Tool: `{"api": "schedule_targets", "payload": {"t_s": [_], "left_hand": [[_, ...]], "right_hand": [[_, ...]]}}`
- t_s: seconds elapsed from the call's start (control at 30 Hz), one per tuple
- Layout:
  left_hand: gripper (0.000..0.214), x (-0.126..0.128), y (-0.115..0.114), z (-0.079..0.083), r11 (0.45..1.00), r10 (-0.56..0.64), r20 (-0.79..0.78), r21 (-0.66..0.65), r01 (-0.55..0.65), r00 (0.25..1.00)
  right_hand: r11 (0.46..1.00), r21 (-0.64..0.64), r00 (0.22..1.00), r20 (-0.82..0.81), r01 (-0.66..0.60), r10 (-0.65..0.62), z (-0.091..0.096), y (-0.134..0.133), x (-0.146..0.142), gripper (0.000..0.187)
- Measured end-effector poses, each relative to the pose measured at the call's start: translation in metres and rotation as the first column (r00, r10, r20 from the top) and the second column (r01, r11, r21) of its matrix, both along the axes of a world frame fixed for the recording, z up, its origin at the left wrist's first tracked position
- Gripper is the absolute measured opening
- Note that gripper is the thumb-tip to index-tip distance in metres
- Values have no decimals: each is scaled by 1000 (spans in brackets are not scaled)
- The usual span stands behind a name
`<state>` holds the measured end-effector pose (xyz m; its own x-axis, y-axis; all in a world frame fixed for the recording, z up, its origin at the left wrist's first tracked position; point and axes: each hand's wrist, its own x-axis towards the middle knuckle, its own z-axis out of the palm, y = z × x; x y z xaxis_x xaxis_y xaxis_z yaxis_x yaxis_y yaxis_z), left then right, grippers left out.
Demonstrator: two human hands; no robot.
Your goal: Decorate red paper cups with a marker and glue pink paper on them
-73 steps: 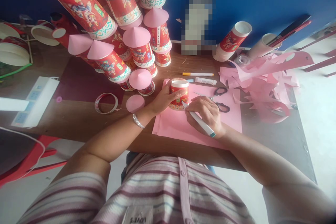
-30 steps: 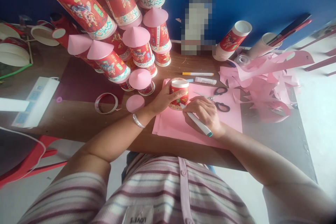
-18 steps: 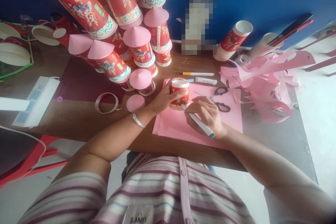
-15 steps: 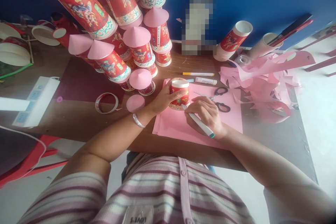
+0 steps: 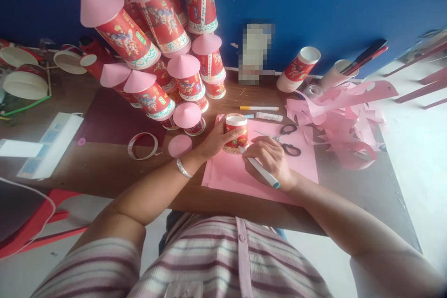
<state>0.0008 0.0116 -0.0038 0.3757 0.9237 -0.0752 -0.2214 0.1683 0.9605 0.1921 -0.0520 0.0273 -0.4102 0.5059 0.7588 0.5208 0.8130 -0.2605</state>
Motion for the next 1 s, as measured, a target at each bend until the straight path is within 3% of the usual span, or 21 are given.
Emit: {"api": "schedule_targets", "payload": {"t_s": [0.43,1.0], "left_hand": [[57,3,1,8,993,5,231,-116,22,973],[58,2,0,8,991,23,205,-135,5,978]], "right_hand": [[998,29,995,-82,-47,49,-2,-1,5,24],[997,25,993,-90,-73,75,-14,1,8,31]]}}
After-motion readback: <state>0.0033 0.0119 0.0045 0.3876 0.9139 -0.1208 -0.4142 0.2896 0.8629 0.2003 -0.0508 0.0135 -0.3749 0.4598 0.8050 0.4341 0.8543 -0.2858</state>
